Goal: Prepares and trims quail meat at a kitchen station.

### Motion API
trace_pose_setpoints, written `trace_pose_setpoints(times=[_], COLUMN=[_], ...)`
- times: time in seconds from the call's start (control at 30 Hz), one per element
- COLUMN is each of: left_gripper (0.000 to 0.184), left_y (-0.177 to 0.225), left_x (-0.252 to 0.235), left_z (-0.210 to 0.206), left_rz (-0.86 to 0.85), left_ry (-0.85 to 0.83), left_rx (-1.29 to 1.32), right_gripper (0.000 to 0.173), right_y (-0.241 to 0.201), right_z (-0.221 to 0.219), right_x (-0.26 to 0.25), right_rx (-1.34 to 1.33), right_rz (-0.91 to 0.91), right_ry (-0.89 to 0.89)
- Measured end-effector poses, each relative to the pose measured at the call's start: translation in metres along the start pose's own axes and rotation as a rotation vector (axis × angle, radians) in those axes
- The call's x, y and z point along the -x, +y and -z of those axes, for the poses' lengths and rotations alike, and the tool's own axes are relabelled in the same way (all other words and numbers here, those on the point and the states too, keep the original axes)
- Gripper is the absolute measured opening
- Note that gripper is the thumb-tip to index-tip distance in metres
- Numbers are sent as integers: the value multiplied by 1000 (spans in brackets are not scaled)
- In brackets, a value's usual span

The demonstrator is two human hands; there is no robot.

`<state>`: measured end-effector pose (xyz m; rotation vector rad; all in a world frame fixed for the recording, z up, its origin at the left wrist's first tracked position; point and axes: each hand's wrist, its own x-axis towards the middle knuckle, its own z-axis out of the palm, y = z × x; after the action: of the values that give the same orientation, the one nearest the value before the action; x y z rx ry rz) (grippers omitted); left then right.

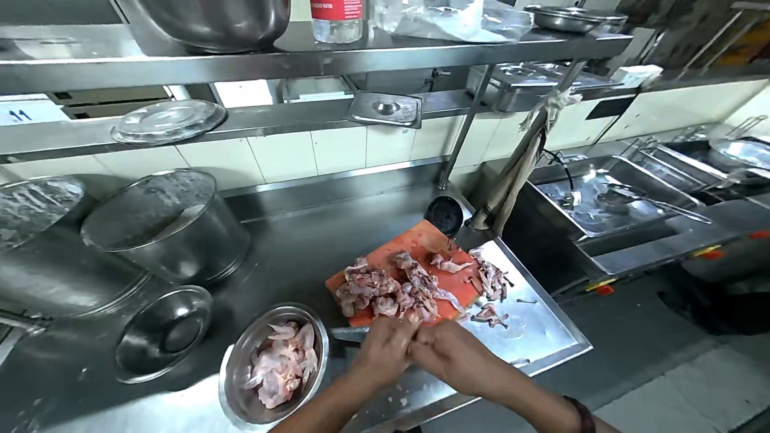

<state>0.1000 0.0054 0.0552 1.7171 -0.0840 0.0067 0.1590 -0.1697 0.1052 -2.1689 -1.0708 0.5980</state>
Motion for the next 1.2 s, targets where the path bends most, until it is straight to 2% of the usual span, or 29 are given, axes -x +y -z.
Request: trace_pose_setpoints(times=[0.07, 0.1, 0.17, 0.23, 0.3, 0.37, 0.43, 0.53, 0.6, 0.67, 0.73, 0.83, 0.93, 1.1, 1.2], left_gripper=[43, 44, 48, 54, 54, 54, 51, 63, 64, 49, 34, 21, 24, 27, 40], left_y=[26, 37, 38, 19, -6, -16, -22, -27, -19, -6, 4, 6, 8, 12, 0], left_x=[-4, -7, -16, -19, -21, -21, -17, 5, 12, 17, 19, 21, 26, 32, 28], left_z=[-21, -31, -42, -45, -39, -30, -22, -8, -5, -7, -13, -23, -24, -23, -21], left_rz=[62, 108, 224, 302, 313, 313, 253, 119, 99, 157, 191, 127, 101, 50, 119], left_ry=[249, 384, 573, 617, 588, 552, 502, 289, 197, 212, 313, 476, 573, 594, 603], left_rx=[350, 407, 313, 154, 54, 105, 207, 293, 390, 455, 440, 400, 352, 234, 176], right_gripper=[45, 42, 40, 43, 45, 43, 35, 20, 15, 20, 24, 31, 31, 33, 34], right_y=[1, 0, -5, -12, -16, -15, -10, -7, -8, -11, -16, -15, -17, -18, -9], right_z=[-4, -12, -34, -56, -67, -68, -63, -51, -47, -50, -58, -72, -87, -97, -108], right_x=[-12, -19, -34, -41, -42, -39, -32, -19, -13, -9, -6, -6, -4, -1, -5], right_rx=[-304, -429, -641, -777, -868, -962, -1039, -1211, -1267, -1088, -742, -452, -473, -486, -659], right_rz=[66, 52, -80, -286, -416, -426, -355, -218, -141, -72, -12, 65, 76, 97, 51], right_ry=[286, 446, 708, 833, 784, 632, 462, 218, 146, 142, 231, 397, 451, 494, 463])
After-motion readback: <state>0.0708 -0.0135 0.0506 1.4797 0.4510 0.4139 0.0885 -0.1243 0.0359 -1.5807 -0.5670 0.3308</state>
